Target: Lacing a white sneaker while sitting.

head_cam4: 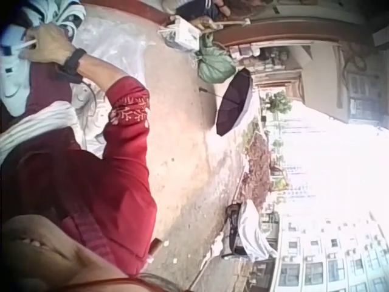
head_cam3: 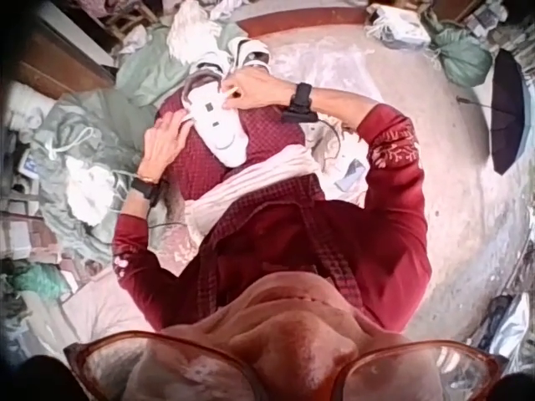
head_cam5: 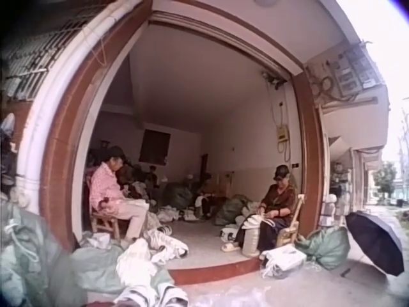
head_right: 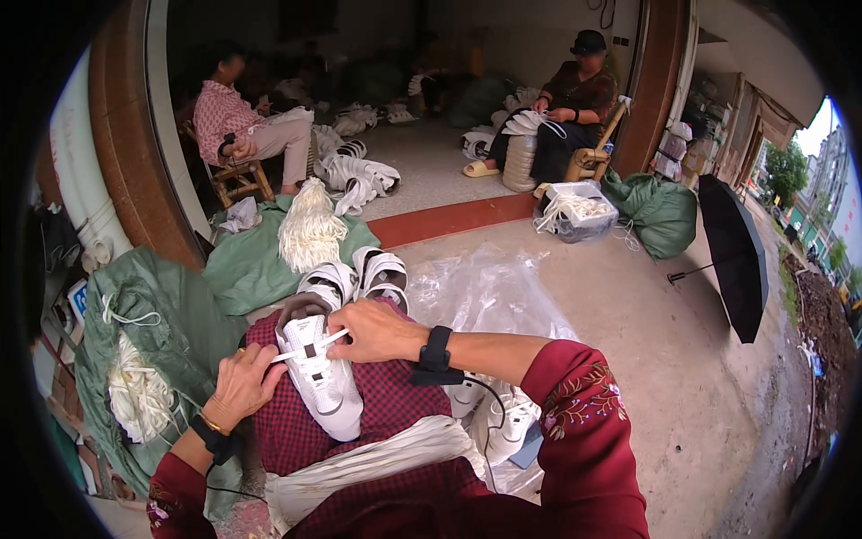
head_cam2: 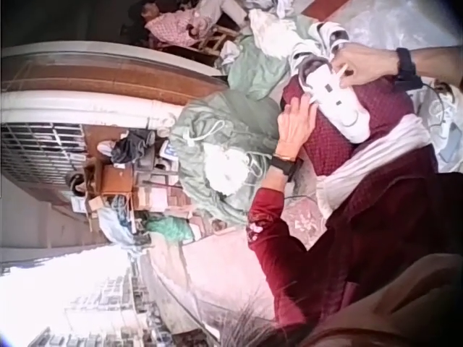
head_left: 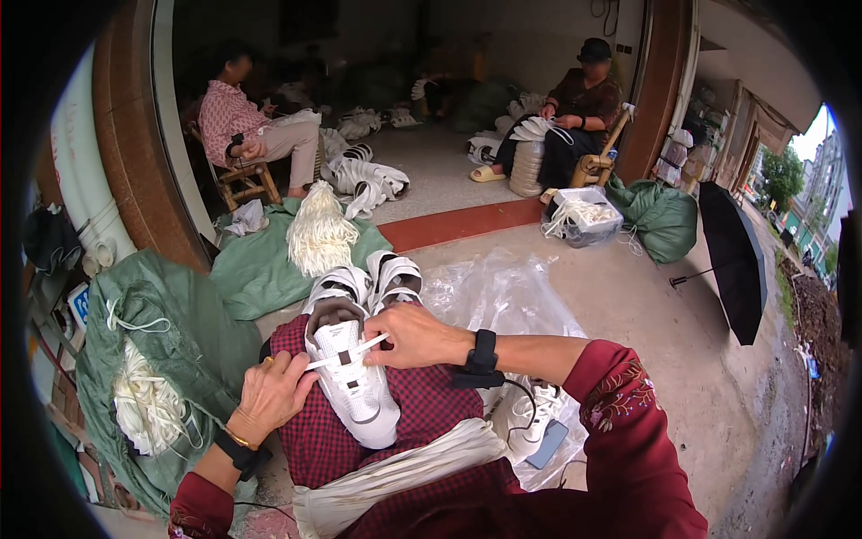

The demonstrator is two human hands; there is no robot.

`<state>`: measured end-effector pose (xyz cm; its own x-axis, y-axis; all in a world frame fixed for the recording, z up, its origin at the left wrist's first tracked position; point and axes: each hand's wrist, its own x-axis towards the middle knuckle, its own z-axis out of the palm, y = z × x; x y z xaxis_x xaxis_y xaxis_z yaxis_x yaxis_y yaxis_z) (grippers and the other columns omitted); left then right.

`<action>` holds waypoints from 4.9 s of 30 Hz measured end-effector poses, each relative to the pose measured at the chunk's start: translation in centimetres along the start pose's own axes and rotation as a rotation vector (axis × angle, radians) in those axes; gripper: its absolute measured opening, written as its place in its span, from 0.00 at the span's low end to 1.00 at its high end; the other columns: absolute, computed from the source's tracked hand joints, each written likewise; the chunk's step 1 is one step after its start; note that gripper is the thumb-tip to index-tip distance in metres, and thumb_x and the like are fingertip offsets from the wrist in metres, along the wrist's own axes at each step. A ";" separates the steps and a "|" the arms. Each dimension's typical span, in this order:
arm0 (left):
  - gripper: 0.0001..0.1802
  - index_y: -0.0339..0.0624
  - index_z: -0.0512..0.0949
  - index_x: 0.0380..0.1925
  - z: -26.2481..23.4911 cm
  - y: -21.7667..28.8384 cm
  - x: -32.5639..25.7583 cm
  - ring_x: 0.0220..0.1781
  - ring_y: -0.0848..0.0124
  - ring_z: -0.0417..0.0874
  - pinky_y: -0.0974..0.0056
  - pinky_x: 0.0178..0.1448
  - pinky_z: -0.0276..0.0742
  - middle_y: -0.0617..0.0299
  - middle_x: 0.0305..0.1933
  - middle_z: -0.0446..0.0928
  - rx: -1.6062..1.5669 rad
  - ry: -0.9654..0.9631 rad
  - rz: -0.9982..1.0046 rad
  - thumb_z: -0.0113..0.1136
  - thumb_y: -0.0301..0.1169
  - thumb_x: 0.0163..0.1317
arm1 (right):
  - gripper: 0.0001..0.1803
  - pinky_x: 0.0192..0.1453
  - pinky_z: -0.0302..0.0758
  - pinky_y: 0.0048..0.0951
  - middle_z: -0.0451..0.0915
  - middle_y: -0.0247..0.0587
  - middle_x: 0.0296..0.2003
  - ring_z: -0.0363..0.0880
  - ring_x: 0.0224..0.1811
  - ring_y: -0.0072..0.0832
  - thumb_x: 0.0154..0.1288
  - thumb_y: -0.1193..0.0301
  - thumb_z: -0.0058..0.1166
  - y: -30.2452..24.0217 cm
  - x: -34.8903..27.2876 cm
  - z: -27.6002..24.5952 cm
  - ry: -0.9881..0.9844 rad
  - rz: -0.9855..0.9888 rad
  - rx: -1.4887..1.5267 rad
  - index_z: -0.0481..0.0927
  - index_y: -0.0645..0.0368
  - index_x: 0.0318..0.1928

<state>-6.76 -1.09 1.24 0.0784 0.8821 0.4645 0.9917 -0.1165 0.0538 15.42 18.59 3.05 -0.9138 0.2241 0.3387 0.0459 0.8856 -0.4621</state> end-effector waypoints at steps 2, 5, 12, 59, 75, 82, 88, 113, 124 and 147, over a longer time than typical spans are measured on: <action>0.10 0.46 0.77 0.40 0.3 -0.9 -0.5 0.31 0.55 0.81 0.52 0.33 0.76 0.58 0.30 0.73 0.149 0.003 0.105 0.64 0.36 0.64 | 0.14 0.32 0.75 0.49 0.82 0.52 0.25 0.83 0.28 0.48 0.65 0.63 0.59 -0.4 -0.7 0.4 0.013 -0.059 -0.086 0.81 0.63 0.37; 0.07 0.47 0.76 0.37 1.1 -2.3 -0.6 0.27 0.59 0.80 0.55 0.30 0.76 0.60 0.27 0.70 0.194 0.049 0.192 0.63 0.35 0.65 | 0.11 0.31 0.75 0.50 0.81 0.51 0.26 0.83 0.28 0.49 0.68 0.65 0.55 0.2 -1.8 0.8 0.054 -0.143 -0.276 0.76 0.62 0.41; 0.06 0.46 0.77 0.37 -0.5 -6.7 -5.7 0.32 0.55 0.79 0.51 0.37 0.72 0.59 0.30 0.72 0.255 0.060 0.037 0.62 0.29 0.61 | 0.08 0.27 0.75 0.48 0.78 0.48 0.24 0.81 0.26 0.49 0.72 0.67 0.49 3.5 -4.1 -1.5 -0.010 -0.198 -0.501 0.71 0.59 0.39; 0.12 0.32 0.83 0.46 -0.1 0.7 0.6 0.41 0.76 0.75 0.72 0.47 0.70 0.64 0.42 0.74 -0.841 0.627 -0.493 0.52 0.16 0.69 | 0.09 0.41 0.78 0.20 0.86 0.32 0.35 0.81 0.36 0.15 0.72 0.73 0.62 4.1 -2.8 2.7 0.714 0.166 0.943 0.86 0.62 0.49; 0.13 0.35 0.84 0.51 4.5 -0.1 1.8 0.40 0.79 0.84 0.72 0.47 0.80 0.64 0.41 0.85 -1.308 0.433 -0.624 0.64 0.28 0.69 | 0.07 0.33 0.70 0.14 0.81 0.24 0.31 0.73 0.30 0.07 0.68 0.76 0.62 1.8 -0.6 3.3 0.447 0.163 0.697 0.83 0.63 0.45; 0.11 0.36 0.84 0.49 4.9 0.5 -0.4 0.41 0.78 0.84 0.71 0.47 0.82 0.63 0.42 0.85 -1.306 0.381 -0.623 0.64 0.25 0.69 | 0.09 0.31 0.66 0.11 0.78 0.22 0.31 0.69 0.29 0.04 0.63 0.81 0.61 1.4 -1.4 3.6 0.322 0.166 0.612 0.80 0.61 0.43; 0.09 0.32 0.84 0.46 4.5 1.6 -0.7 0.39 0.81 0.83 0.74 0.46 0.79 0.64 0.39 0.85 -1.254 0.415 -0.574 0.63 0.20 0.67 | 0.09 0.32 0.65 0.11 0.75 0.20 0.30 0.67 0.29 0.05 0.60 0.83 0.59 1.0 -1.8 2.9 0.260 0.225 0.621 0.79 0.61 0.41; 0.08 0.33 0.83 0.45 5.3 1.6 -1.2 0.38 0.83 0.81 0.75 0.42 0.78 0.66 0.39 0.84 -1.237 0.367 -0.577 0.64 0.19 0.66 | 0.09 0.28 0.67 0.16 0.72 0.21 0.24 0.68 0.25 0.07 0.58 0.82 0.59 -1.1 0.0 3.0 0.182 0.195 0.251 0.77 0.60 0.38; 0.06 0.33 0.82 0.41 5.0 1.9 0.0 0.34 0.85 0.80 0.77 0.36 0.76 0.66 0.36 0.83 -1.133 0.459 -0.548 0.64 0.19 0.65 | 0.15 0.33 0.71 0.14 0.76 0.22 0.30 0.73 0.30 0.07 0.64 0.79 0.63 0.9 0.8 1.6 0.007 0.354 0.672 0.79 0.60 0.50; 0.14 0.36 0.76 0.36 -3.5 -1.1 6.4 0.49 0.51 0.78 0.53 0.55 0.74 0.54 0.44 0.73 -0.281 -0.312 0.216 0.71 0.31 0.56 | 0.19 0.49 0.78 0.41 0.83 0.46 0.39 0.81 0.46 0.43 0.47 0.86 0.52 -1.4 5.9 -3.6 -0.499 -0.074 -0.182 0.84 0.63 0.42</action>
<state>-7.69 3.07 7.26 0.3495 0.9141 0.2056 0.8869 -0.3936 0.2420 11.42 20.16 8.59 -0.9960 -0.0227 -0.0861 0.0030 0.9579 -0.2872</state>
